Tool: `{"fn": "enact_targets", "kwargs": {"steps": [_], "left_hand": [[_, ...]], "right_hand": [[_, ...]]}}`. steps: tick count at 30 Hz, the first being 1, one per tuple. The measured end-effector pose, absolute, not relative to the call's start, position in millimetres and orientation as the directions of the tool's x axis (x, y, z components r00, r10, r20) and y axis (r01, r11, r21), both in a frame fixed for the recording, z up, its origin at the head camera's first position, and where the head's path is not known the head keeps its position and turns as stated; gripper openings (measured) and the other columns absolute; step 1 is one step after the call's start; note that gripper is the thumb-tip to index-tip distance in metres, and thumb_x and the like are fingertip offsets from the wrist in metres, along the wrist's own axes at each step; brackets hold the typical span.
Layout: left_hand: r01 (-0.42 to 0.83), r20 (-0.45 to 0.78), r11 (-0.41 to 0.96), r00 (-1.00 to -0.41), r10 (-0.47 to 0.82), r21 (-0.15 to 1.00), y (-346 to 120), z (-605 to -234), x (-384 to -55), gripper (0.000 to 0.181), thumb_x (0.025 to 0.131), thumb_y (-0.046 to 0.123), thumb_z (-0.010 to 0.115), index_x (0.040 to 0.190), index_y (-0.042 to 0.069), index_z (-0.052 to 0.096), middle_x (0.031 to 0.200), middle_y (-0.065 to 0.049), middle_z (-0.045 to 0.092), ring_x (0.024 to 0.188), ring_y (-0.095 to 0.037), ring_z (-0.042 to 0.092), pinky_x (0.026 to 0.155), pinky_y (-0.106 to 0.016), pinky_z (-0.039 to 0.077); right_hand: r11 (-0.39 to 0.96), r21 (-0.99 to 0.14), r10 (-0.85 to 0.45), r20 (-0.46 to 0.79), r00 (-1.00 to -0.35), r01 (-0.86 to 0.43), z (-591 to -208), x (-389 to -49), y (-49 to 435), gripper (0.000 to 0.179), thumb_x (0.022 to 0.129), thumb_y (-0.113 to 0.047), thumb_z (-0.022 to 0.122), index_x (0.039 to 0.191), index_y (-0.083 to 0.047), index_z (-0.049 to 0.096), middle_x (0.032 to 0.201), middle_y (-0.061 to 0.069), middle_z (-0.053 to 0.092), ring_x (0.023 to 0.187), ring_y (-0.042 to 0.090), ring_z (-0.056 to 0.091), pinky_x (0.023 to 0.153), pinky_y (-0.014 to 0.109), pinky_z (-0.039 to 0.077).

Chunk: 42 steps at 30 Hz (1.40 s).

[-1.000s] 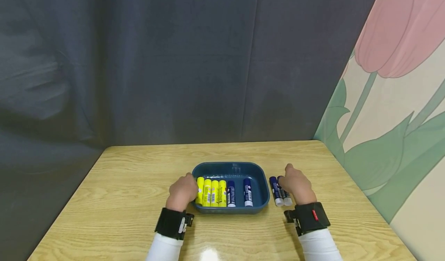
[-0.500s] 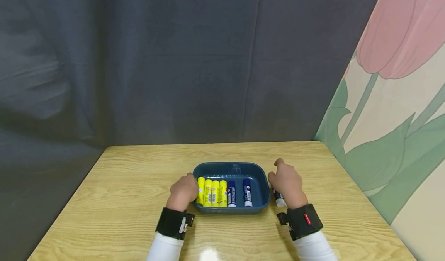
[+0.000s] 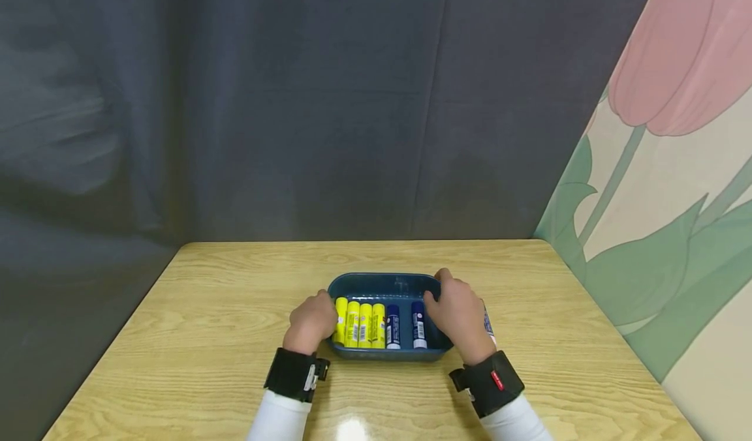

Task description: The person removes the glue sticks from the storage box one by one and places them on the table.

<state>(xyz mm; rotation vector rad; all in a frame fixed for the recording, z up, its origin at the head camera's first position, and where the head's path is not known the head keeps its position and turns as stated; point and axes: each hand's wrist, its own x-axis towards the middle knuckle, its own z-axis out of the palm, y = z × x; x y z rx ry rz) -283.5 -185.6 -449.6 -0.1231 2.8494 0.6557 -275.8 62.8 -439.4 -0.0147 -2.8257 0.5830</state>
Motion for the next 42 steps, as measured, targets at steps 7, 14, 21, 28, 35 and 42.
{"fn": "enact_targets", "kwargs": {"steps": [7,14,21,28,35,42], "left_hand": [[-0.124,-0.219,0.895,-0.975,-0.03,0.429,-186.5,-451.4,-284.7,0.035,0.103,0.013,0.048,0.13,-0.009,0.05,0.081,-0.013,0.056,0.067,-0.023,0.056,0.057,-0.033,0.043],[-0.118,-0.216,0.893,-0.976,-0.023,0.435,-186.0,-452.0,-284.4,0.036,0.102,0.013,0.05,0.131,-0.009,0.05,0.08,-0.013,0.055,0.066,-0.022,0.056,0.057,-0.032,0.044],[-0.111,-0.208,0.893,-0.978,-0.02,0.436,-186.0,-452.1,-284.4,0.032,0.102,0.012,0.05,0.127,-0.008,0.052,0.08,-0.012,0.056,0.067,-0.022,0.056,0.058,-0.033,0.044],[-0.112,-0.205,0.888,-0.978,-0.02,0.445,-186.9,-452.8,-284.4,0.033,0.101,0.012,0.051,0.127,-0.009,0.052,0.079,-0.012,0.055,0.066,-0.023,0.056,0.057,-0.033,0.044],[-0.109,-0.195,0.888,-0.98,-0.022,0.446,-186.2,-451.8,-283.7,0.03,0.101,0.012,0.05,0.124,-0.008,0.053,0.079,-0.012,0.055,0.067,-0.022,0.055,0.057,-0.033,0.044],[-0.112,-0.197,0.891,-0.98,-0.026,0.439,-186.2,-451.0,-283.9,0.028,0.101,0.011,0.05,0.122,-0.007,0.055,0.079,-0.011,0.054,0.067,-0.022,0.055,0.057,-0.033,0.044]], "right_hand": [[0.915,-0.401,0.048,0.24,-0.97,-0.054,-449.0,-275.7,50.2,0.047,0.089,-0.025,0.073,0.126,0.0,0.059,0.085,0.015,0.068,0.05,0.017,0.048,0.042,0.029,0.032],[0.92,-0.384,0.005,0.222,-0.975,-0.083,-456.9,-273.1,43.7,0.047,0.089,-0.024,0.073,0.127,-0.001,0.06,0.069,0.008,0.058,0.045,0.016,0.043,0.041,0.029,0.03],[0.926,-0.366,-0.014,0.212,-0.977,-0.093,-461.2,-272.9,39.6,0.048,0.088,-0.024,0.074,0.126,0.001,0.06,0.087,0.016,0.066,0.051,0.018,0.048,0.041,0.03,0.034],[0.93,-0.356,-0.021,0.198,-0.98,-0.092,-466.2,-273.6,37.9,0.05,0.087,-0.024,0.076,0.127,0.002,0.06,0.091,0.017,0.068,0.055,0.019,0.05,0.043,0.03,0.036],[0.933,-0.343,-0.04,0.194,-0.98,-0.106,-468.4,-273.1,38.3,0.051,0.086,-0.024,0.077,0.125,0.003,0.061,0.093,0.019,0.069,0.055,0.018,0.052,0.044,0.031,0.037],[0.941,-0.325,-0.034,0.176,-0.984,-0.091,-467.6,-272.6,39.1,0.049,0.084,-0.021,0.078,0.123,0.004,0.062,0.098,0.022,0.069,0.059,0.021,0.056,0.046,0.034,0.044]]}}
